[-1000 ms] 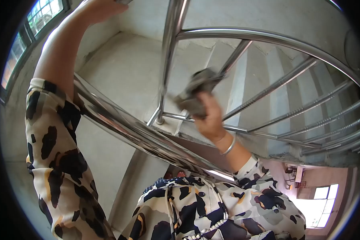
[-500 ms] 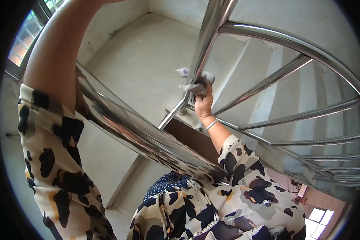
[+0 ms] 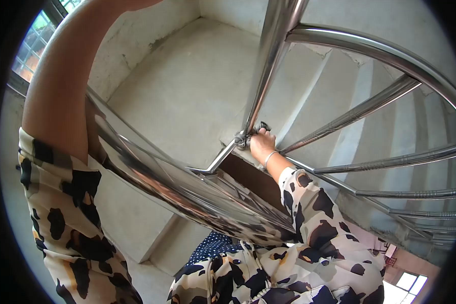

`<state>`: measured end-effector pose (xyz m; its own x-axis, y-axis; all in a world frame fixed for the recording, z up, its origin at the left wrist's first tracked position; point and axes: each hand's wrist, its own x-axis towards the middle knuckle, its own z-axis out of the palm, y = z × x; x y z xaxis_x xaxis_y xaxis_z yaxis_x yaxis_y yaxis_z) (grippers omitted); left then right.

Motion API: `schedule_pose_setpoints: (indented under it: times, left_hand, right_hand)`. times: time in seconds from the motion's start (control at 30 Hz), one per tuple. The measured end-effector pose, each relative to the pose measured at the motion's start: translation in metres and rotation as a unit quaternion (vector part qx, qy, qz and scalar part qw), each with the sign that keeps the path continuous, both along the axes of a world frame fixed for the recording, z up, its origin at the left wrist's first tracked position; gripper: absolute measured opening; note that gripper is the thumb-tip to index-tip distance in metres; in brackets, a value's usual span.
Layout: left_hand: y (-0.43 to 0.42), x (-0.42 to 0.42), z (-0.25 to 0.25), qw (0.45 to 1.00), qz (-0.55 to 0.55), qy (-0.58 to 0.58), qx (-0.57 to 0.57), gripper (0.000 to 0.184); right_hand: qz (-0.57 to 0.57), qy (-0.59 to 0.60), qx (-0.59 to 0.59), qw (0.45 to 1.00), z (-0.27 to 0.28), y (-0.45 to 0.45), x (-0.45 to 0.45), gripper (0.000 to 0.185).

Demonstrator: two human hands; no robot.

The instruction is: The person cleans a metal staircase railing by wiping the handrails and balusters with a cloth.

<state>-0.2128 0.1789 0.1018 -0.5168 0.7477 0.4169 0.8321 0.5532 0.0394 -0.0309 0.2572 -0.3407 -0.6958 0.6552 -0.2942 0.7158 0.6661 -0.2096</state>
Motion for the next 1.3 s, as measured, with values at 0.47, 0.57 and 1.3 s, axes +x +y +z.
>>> schedule_pose_setpoints:
  times: [0.47,0.57,1.3]
  left_hand:
    - [0.000,0.010,-0.009,0.999,0.017,0.038,-0.030,0.050]
    - [-0.011,0.008,-0.012,0.998,0.012,0.061,-0.003,0.049]
    - [0.012,0.028,-0.005,0.998,0.050,0.026,-0.024,0.056]
  right_hand:
    - [0.272,-0.335,0.100,0.897,0.035,0.006,0.027,0.024]
    - [0.421,-0.361,0.199,0.808,0.062,-0.022,0.057,0.025]
    - [0.135,0.102,-0.422,0.891,0.032,-0.114,0.019,0.050]
